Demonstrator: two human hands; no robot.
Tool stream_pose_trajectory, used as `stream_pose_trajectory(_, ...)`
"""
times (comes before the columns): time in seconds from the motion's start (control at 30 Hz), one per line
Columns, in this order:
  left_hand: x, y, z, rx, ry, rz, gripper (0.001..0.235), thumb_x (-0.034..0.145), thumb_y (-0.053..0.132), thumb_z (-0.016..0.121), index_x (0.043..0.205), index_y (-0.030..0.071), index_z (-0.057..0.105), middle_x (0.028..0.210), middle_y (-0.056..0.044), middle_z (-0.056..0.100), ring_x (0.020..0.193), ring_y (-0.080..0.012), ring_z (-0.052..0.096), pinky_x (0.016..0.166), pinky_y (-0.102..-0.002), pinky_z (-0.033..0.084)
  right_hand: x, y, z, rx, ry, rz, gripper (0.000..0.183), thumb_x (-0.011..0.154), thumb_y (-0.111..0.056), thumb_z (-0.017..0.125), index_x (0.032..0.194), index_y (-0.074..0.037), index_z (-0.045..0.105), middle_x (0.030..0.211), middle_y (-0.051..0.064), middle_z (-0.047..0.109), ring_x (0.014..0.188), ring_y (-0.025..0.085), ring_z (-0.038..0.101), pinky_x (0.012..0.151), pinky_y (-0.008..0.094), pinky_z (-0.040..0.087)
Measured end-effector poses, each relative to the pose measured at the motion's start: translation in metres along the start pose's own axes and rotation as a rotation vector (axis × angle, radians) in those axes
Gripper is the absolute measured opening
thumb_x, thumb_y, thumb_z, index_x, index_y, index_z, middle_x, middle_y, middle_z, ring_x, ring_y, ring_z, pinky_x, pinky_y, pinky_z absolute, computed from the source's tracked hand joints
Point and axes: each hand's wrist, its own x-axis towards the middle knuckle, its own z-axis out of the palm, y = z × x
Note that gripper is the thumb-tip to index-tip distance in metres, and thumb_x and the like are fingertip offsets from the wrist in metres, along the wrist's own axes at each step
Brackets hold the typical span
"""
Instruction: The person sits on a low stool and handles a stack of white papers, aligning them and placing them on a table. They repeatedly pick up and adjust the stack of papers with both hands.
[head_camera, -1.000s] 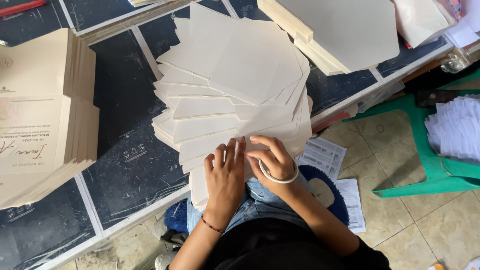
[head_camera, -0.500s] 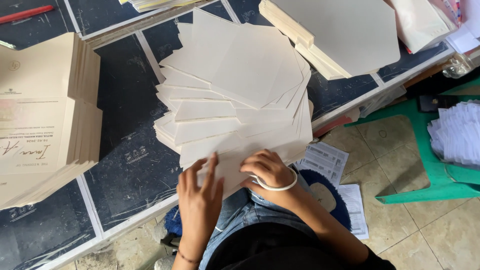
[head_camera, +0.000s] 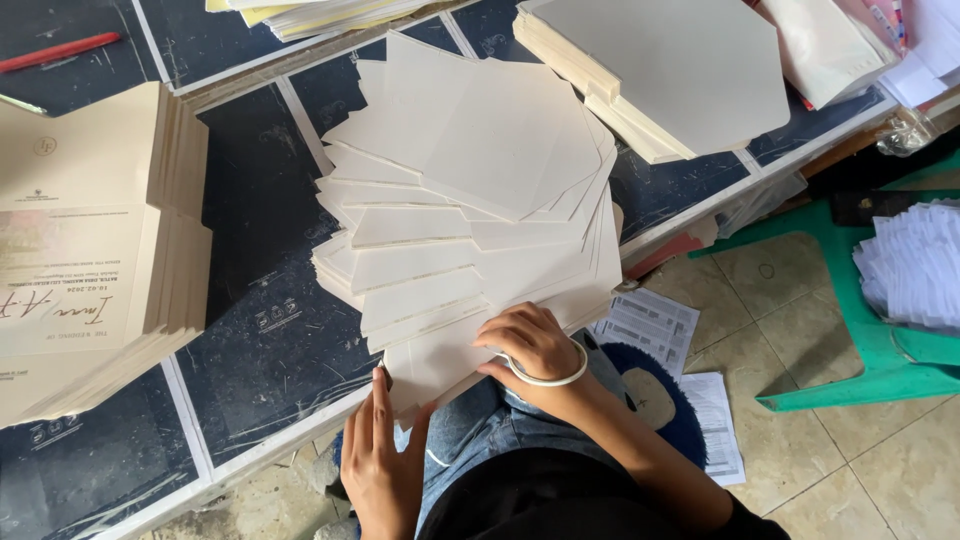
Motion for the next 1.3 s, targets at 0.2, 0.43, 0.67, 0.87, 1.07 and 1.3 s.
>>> stream_pose_trajectory(0.2, 0.006, -0.001, -0.003, 0.023, 0.051, 0.052, 0.065, 0.103, 0.028, 0.08, 0.156, -0.001, 0.057, 0.129, -0.009, 0.08, 0.103, -0.0198, 0.078, 0.089, -0.032, 0.063, 0.003, -0.007, 0.007, 0.009, 0.026, -0.001, 0.037, 0.086, -0.008, 0.095, 0.115, -0.012, 0.071, 0.112, 0.003, 0.075, 0.106, 0.024, 0.069, 0.097, 0.041, 0.054)
stream_pose_trajectory(0.43, 0.003, 0.002, -0.002, 0.027, 0.042, 0.028, 0.066, 0.104, 0.029, 0.079, 0.158, 0.0, 0.055, 0.128, -0.009, 0.081, 0.102, -0.0196, 0.079, 0.087, -0.032, 0.063, 0.005, -0.011, 0.006, 0.05, 0.034, 0.022, 0.029, 0.091, -0.008, 0.088, 0.115, -0.01, 0.072, 0.113, 0.005, 0.075, 0.106, 0.026, 0.069, 0.1, 0.043, 0.056)
stream_pose_trajectory(0.67, -0.009, 0.007, 0.013, -0.001, -0.007, 0.017, 0.096, 0.095, 0.046, 0.08, 0.163, -0.007, 0.038, 0.159, -0.026, 0.058, 0.141, -0.0394, 0.063, 0.115, -0.047, 0.057, 0.005, -0.011, 0.006, 0.053, 0.043, 0.03, 0.023, 0.095, -0.01, 0.084, 0.114, -0.008, 0.072, 0.113, 0.006, 0.074, 0.105, 0.029, 0.067, 0.097, 0.043, 0.057)
stream_pose_trajectory(0.87, -0.013, -0.001, 0.015, 0.035, -0.011, -0.008, 0.085, 0.097, 0.034, 0.081, 0.165, -0.001, 0.043, 0.152, -0.015, 0.067, 0.129, -0.0309, 0.069, 0.097, -0.038, 0.065, 0.003, -0.012, 0.007, 0.061, 0.046, 0.035, 0.026, 0.092, -0.009, 0.085, 0.114, -0.009, 0.071, 0.113, 0.006, 0.075, 0.105, 0.028, 0.067, 0.098, 0.044, 0.057)
stream_pose_trajectory(1.07, -0.01, -0.002, 0.011, 0.048, -0.034, 0.022, 0.089, 0.093, 0.046, 0.083, 0.163, 0.004, 0.048, 0.153, -0.012, 0.068, 0.116, -0.0288, 0.067, 0.097, -0.037, 0.06, 0.006, -0.012, 0.006, 0.049, 0.056, 0.04, 0.025, 0.092, -0.009, 0.086, 0.113, -0.009, 0.072, 0.112, 0.005, 0.074, 0.105, 0.027, 0.068, 0.097, 0.043, 0.057)
stream_pose_trajectory(1.3, -0.022, 0.006, 0.012, -0.065, -0.024, -0.051, 0.078, 0.098, 0.028, 0.082, 0.164, 0.006, 0.046, 0.157, -0.018, 0.063, 0.115, -0.0258, 0.078, 0.089, -0.035, 0.067, 0.006, -0.015, 0.006, 0.023, 0.056, 0.023, 0.019, 0.094, -0.011, 0.084, 0.109, -0.008, 0.073, 0.112, 0.007, 0.074, 0.104, 0.028, 0.066, 0.095, 0.042, 0.058)
